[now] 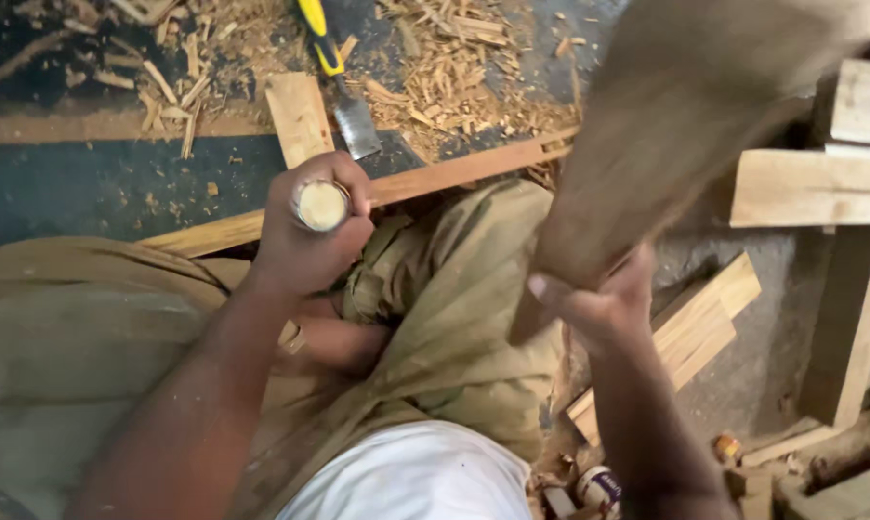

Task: The person carves a rectangular slot into a wooden plank using a chisel and a wooden mallet. They repeatedly strike the chisel to remove wood chips and then use a chisel to clear the debris from the slot.

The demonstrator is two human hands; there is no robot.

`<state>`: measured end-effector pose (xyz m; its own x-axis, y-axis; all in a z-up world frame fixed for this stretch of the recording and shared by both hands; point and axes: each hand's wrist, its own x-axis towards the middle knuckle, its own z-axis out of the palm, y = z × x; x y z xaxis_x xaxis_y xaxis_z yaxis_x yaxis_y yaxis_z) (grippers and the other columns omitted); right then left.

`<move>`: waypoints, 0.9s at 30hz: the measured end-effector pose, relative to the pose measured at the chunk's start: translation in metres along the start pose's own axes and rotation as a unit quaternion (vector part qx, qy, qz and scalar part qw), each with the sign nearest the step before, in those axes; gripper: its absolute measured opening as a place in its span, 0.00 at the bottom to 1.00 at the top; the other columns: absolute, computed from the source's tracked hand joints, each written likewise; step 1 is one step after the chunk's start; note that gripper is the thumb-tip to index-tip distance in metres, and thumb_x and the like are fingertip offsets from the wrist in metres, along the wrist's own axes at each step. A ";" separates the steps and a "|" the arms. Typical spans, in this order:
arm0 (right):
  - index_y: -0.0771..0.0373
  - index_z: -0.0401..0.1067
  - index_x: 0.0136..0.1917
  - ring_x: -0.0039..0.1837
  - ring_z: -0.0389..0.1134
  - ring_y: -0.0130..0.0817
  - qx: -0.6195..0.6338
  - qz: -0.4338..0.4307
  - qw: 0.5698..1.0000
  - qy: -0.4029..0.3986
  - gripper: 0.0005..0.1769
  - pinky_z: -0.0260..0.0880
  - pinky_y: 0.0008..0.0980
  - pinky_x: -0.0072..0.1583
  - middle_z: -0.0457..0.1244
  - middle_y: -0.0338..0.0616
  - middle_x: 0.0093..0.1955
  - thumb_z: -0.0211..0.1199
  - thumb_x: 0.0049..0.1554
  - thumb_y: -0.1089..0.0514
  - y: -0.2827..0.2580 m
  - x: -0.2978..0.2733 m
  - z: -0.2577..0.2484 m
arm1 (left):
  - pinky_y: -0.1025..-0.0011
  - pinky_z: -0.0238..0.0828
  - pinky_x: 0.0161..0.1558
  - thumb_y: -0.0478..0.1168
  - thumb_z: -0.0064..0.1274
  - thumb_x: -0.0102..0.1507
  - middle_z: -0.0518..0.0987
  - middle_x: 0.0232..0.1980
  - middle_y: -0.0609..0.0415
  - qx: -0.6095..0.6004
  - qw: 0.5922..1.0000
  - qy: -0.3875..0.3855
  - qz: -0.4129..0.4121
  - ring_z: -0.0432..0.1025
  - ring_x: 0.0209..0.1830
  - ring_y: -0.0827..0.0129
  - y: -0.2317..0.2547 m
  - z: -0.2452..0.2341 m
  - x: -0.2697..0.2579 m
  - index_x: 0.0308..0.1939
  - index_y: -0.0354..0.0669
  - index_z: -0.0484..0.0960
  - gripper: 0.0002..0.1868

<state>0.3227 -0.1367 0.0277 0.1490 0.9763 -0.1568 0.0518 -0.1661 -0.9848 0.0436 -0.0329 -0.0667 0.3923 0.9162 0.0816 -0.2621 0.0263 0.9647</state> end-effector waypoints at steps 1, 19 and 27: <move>0.69 0.65 0.65 0.54 0.72 0.31 0.018 -0.077 0.997 -0.010 0.32 0.77 0.34 0.55 0.67 0.43 0.55 0.71 0.48 0.67 -0.014 0.008 0.010 | 0.76 0.64 0.41 0.27 0.52 0.57 0.74 0.38 0.59 0.006 1.000 0.005 -0.005 0.67 0.37 0.78 -0.003 0.000 0.000 0.36 0.40 0.74 0.07; 0.63 0.68 0.68 0.49 0.72 0.41 -0.565 -0.350 0.745 -0.064 0.38 0.74 0.42 0.49 0.68 0.48 0.50 0.77 0.46 0.63 -0.084 0.058 0.034 | 0.75 0.67 0.41 0.28 0.55 0.59 0.76 0.41 0.58 0.080 0.995 0.059 -0.002 0.69 0.39 0.77 -0.014 0.017 0.012 0.41 0.38 0.76 0.08; 0.53 0.68 0.67 0.46 0.76 0.40 -0.254 -0.266 0.927 -0.069 0.31 0.76 0.40 0.47 0.69 0.44 0.49 0.73 0.52 0.63 -0.069 0.045 0.035 | 0.75 0.65 0.40 0.25 0.55 0.63 0.76 0.37 0.56 0.010 1.000 0.017 -0.011 0.66 0.35 0.75 -0.035 0.011 0.012 0.39 0.37 0.76 0.06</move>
<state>0.2909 -0.0766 0.0856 -0.1565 0.9413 0.2992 0.5449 0.3350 -0.7687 0.0669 -0.0271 -0.0969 0.3670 0.9288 0.0520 -0.2361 0.0389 0.9709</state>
